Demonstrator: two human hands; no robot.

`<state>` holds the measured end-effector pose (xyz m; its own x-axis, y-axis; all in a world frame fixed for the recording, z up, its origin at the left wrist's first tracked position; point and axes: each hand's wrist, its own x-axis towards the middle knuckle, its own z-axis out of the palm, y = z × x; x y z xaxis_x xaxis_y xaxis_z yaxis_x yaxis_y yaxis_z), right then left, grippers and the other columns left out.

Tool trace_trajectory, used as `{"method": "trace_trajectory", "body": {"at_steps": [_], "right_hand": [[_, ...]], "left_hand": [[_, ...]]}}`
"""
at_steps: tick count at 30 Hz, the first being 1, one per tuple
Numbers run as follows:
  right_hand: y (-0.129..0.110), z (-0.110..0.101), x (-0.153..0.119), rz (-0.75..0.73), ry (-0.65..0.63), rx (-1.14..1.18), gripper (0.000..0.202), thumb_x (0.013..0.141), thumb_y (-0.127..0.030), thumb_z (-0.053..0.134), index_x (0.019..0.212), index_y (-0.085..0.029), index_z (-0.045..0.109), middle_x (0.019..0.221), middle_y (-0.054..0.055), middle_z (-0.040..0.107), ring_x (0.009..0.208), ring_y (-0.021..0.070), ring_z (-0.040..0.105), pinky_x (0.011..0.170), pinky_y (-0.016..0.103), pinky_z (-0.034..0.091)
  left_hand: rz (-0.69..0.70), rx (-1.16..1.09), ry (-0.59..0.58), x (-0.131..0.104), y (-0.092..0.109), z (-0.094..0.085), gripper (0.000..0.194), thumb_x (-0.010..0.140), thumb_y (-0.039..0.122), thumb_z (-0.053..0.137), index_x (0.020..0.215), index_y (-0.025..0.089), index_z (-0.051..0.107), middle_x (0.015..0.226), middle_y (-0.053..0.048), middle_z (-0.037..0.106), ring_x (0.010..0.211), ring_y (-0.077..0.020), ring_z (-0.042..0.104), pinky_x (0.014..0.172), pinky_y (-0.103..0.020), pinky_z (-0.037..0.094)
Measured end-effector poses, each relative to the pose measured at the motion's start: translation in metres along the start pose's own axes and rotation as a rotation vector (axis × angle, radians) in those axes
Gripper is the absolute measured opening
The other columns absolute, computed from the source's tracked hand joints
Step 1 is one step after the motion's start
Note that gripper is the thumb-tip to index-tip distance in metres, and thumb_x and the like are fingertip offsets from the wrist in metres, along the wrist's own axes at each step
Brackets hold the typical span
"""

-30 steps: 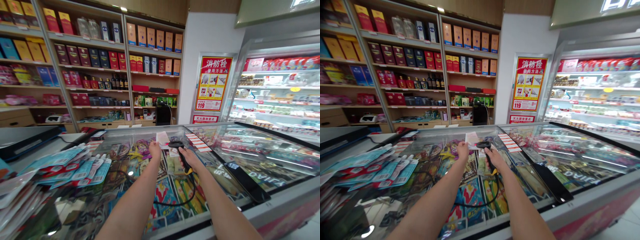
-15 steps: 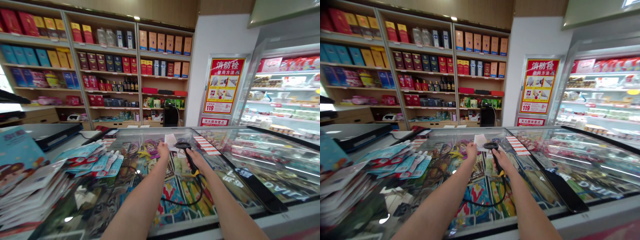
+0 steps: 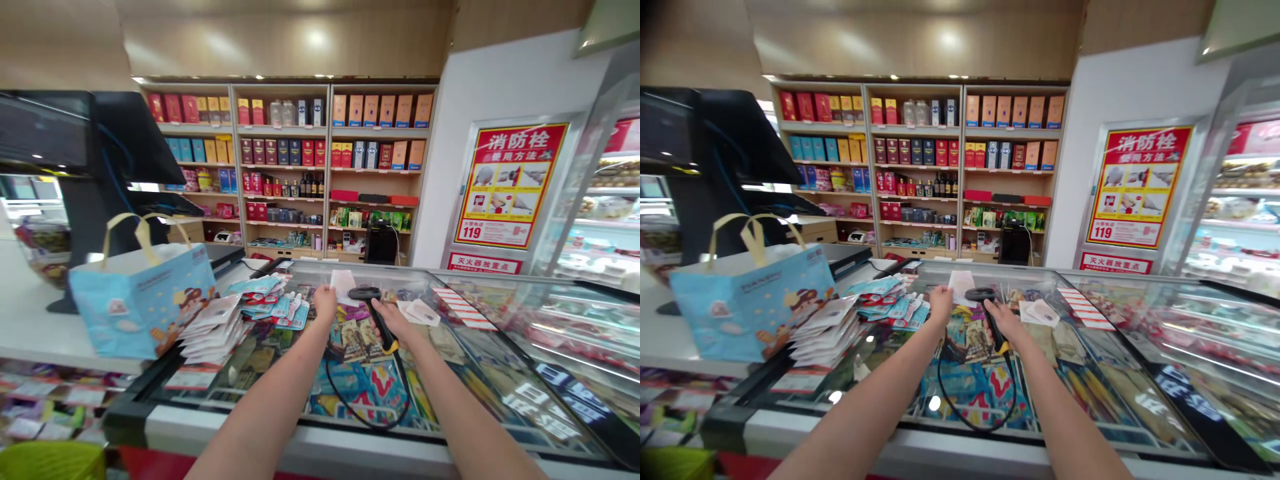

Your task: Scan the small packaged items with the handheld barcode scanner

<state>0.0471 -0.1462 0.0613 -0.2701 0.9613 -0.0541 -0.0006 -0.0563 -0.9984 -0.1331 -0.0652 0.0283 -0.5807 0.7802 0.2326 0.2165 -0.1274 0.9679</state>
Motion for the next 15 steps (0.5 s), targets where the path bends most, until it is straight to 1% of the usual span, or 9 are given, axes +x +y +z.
{"method": "trace_trajectory", "body": {"at_steps": [3,7,10,13,15], "right_hand": [[-0.004,0.035,0.004,0.004,-0.081,-0.03,0.035,0.089,-0.048,0.049,0.069,-0.02,0.046,0.048,-0.004,0.052,0.034,0.0097,0.047,0.032,0.022,0.042],[-0.007,0.082,0.012,-0.029,-0.205,-0.094,0.036,0.09,-0.046,0.048,0.067,-0.019,0.047,0.047,-0.003,0.053,0.034,0.0097,0.047,0.032,0.022,0.043],[-0.01,0.118,0.018,-0.052,-0.284,-0.142,0.036,0.09,-0.046,0.047,0.066,-0.018,0.046,0.046,-0.003,0.052,0.034,0.01,0.048,0.033,0.022,0.043],[-0.013,0.153,0.022,-0.043,-0.341,-0.155,0.032,0.09,-0.046,0.048,0.072,-0.019,0.046,0.047,-0.005,0.053,0.034,0.0103,0.049,0.033,0.021,0.043],[-0.015,0.174,0.022,-0.042,-0.375,-0.156,0.03,0.09,-0.046,0.049,0.076,-0.02,0.046,0.047,-0.005,0.054,0.034,0.0099,0.049,0.033,0.02,0.043]], "left_hand": [[-0.016,-0.014,0.044,0.007,0.001,-0.041,0.01,0.072,0.023,0.056,0.074,0.015,0.061,0.063,-0.001,0.061,0.059,-0.0136,0.059,0.058,-0.026,0.048],[-0.006,-0.085,0.088,0.017,0.004,-0.1,0.012,0.073,0.024,0.051,0.073,0.016,0.059,0.064,-0.001,0.06,0.055,-0.0132,0.058,0.054,-0.025,0.047],[0.023,-0.057,0.164,0.026,0.005,-0.146,0.011,0.072,0.024,0.051,0.071,0.016,0.058,0.062,-0.001,0.059,0.054,-0.0144,0.057,0.052,-0.026,0.046],[0.047,-0.005,0.258,0.034,0.003,-0.192,0.009,0.071,0.023,0.051,0.068,0.017,0.057,0.061,-0.002,0.059,0.057,-0.0164,0.058,0.055,-0.027,0.046],[0.081,0.063,0.317,0.037,0.001,-0.222,0.009,0.07,0.023,0.052,0.064,0.017,0.057,0.062,-0.004,0.061,0.063,-0.0188,0.06,0.061,-0.029,0.047]]}}
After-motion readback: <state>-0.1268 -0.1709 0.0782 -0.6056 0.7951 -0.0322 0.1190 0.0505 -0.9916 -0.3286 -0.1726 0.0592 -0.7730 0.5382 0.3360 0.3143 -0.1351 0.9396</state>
